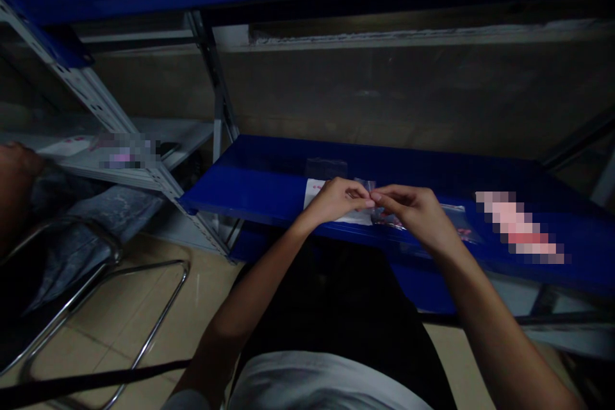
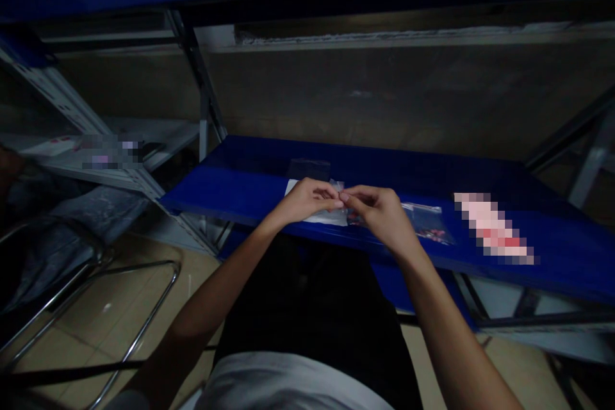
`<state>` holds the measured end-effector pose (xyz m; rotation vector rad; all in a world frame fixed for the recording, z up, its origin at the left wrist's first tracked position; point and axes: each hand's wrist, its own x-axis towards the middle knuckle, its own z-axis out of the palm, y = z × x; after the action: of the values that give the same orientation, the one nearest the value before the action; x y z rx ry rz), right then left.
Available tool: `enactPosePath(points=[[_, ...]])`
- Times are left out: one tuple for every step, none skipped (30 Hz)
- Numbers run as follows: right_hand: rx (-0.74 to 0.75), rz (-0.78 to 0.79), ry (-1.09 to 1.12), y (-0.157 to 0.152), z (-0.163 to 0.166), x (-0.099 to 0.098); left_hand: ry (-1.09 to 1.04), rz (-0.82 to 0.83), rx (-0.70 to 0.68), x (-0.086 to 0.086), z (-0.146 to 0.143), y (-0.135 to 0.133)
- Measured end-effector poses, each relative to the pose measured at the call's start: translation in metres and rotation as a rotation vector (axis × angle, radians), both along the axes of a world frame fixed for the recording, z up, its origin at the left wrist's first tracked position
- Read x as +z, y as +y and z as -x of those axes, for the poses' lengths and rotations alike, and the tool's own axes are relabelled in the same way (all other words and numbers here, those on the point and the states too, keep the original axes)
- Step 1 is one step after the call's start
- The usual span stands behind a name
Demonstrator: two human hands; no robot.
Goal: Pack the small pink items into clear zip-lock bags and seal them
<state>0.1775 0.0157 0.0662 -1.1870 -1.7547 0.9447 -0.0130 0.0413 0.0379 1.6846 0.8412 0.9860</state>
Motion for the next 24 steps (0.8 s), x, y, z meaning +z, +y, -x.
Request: enactPosePath(points=[[0.002, 0.015, 0.016, -0.001, 0.001, 0.001, 0.011, -0.005, 0.000, 0.000, 0.002, 0.000], [0.004, 0.027, 0.033, -0.001, 0.001, 0.001, 0.027, -0.019, 0.008, 0.001, 0.003, 0.000], [0.006, 0.037, 0.051, -0.001, 0.002, 0.001, 0.046, -0.038, 0.023, 0.002, 0.003, -0.001], [0.007, 0.048, 0.070, -0.002, 0.002, 0.000, 0.066, -0.062, 0.042, 0.003, 0.004, -0.002], [0.006, 0.058, 0.089, -0.002, 0.003, -0.002, 0.090, -0.090, 0.061, 0.004, 0.004, -0.003], [0.000, 0.066, 0.107, -0.002, 0.004, -0.004, 0.117, -0.118, 0.079, 0.005, 0.004, -0.005], [-0.009, 0.072, 0.123, -0.002, 0.006, -0.006, 0.149, -0.144, 0.096, 0.006, 0.004, -0.007], [-0.020, 0.076, 0.134, -0.002, 0.007, -0.008, 0.185, -0.165, 0.111, 0.007, 0.004, -0.008], [-0.032, 0.078, 0.144, -0.003, 0.009, -0.010, 0.224, -0.181, 0.126, 0.008, 0.004, -0.009], [-0.042, 0.079, 0.153, -0.003, 0.012, -0.012, 0.260, -0.189, 0.142, 0.009, 0.005, -0.009], [-0.048, 0.080, 0.161, -0.003, 0.014, -0.014, 0.289, -0.190, 0.155, 0.009, 0.006, -0.009], [-0.050, 0.080, 0.169, -0.004, 0.017, -0.015, 0.312, -0.184, 0.163, 0.010, 0.008, -0.008], [-0.050, 0.079, 0.177, -0.004, 0.019, -0.016, 0.329, -0.174, 0.163, 0.011, 0.010, -0.007], [-0.048, 0.076, 0.183, -0.003, 0.021, -0.017, 0.342, -0.161, 0.154, 0.012, 0.013, -0.006], [-0.042, 0.073, 0.183, -0.003, 0.022, -0.018, 0.353, -0.151, 0.139, 0.013, 0.016, -0.005], [-0.032, 0.072, 0.178, -0.002, 0.023, -0.019, 0.363, -0.146, 0.119, 0.014, 0.019, -0.004], [-0.021, 0.071, 0.170, -0.002, 0.024, -0.020, 0.372, -0.146, 0.094, 0.015, 0.022, -0.004], [-0.009, 0.071, 0.161, -0.001, 0.024, -0.021, 0.377, -0.147, 0.070, 0.017, 0.025, -0.003], [0.000, 0.070, 0.153, 0.000, 0.024, -0.022, 0.377, -0.147, 0.045, 0.018, 0.027, -0.003], [0.004, 0.068, 0.149, 0.000, 0.023, -0.023, 0.370, -0.144, 0.022, 0.018, 0.029, -0.003], [0.006, 0.068, 0.147, 0.000, 0.023, -0.023, 0.356, -0.138, 0.001, 0.019, 0.031, -0.002], [0.006, 0.068, 0.146, 0.000, 0.022, -0.024, 0.337, -0.131, -0.017, 0.019, 0.032, -0.002], [0.010, 0.067, 0.145, 0.000, 0.021, -0.024, 0.316, -0.123, -0.029, 0.019, 0.033, -0.002], [0.016, 0.066, 0.143, 0.000, 0.020, -0.024, 0.299, -0.117, -0.040, 0.018, 0.034, -0.001]])
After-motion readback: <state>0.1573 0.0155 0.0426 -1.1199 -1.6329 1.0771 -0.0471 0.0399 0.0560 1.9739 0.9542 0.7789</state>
